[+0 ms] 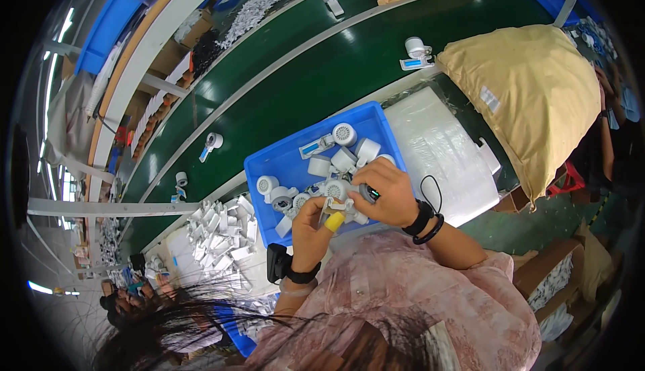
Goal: The person assembles small fans by picking up a motor and a white plastic housing, fitting them together, and placing the unit onto a green conveyor belt.
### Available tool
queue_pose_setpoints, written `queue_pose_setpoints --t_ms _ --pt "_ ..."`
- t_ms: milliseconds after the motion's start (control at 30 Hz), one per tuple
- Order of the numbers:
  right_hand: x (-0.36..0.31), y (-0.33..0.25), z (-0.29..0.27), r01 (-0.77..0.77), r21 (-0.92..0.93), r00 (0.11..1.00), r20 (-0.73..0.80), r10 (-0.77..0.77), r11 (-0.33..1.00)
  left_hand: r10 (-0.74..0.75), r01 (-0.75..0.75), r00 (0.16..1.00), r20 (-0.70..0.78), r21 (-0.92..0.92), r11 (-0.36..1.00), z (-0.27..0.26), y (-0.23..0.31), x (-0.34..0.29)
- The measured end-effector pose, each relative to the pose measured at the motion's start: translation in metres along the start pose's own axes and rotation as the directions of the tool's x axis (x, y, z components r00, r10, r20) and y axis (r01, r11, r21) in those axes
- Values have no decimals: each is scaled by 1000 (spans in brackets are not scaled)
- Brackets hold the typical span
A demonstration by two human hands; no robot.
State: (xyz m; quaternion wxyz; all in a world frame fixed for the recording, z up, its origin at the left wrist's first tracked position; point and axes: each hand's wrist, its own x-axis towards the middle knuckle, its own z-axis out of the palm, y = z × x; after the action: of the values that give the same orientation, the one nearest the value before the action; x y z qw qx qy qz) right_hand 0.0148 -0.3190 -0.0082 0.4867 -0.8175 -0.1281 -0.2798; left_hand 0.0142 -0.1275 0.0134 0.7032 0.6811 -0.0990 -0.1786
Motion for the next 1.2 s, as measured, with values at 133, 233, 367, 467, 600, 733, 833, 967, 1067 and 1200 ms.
queue_pose_setpoints --t_ms 133,233,367,467,600,733,833,967,1067,1200 --pt "-1 1 -1 -10 1 1000 2 10 1000 11 -12 1000 25 41 999 1 2 2" --pt "-1 1 -2 -9 -15 1000 3 9 1000 -11 9 999 32 35 999 -2 0 2" --pt "-1 3 -2 -21 -1 999 30 21 1000 -29 28 999 38 31 999 -2 -2 4" --pt "0 5 -2 -29 -6 999 37 29 1000 -26 26 999 24 4 1000 -3 -5 5" --pt "1 9 -3 -40 -23 998 39 41 999 -23 23 1000 10 -42 999 -2 -10 12" --pt "4 15 -4 -57 -37 998 34 58 998 -66 66 998 5 -88 994 -1 -11 20" --pt "5 21 -4 -62 -32 996 54 64 998 -67 69 998 18 -85 994 -2 -6 35" --pt "15 44 -12 -149 45 983 112 143 988 -4 3 999 40 14 1000 -22 -8 78" --pt "31 81 -24 -330 -4 941 74 329 944 -3 2 1000 16 64 998 -48 3 123" --pt "54 169 -46 -386 -157 922 -112 372 909 82 -72 995 -61 147 987 -87 -6 189"
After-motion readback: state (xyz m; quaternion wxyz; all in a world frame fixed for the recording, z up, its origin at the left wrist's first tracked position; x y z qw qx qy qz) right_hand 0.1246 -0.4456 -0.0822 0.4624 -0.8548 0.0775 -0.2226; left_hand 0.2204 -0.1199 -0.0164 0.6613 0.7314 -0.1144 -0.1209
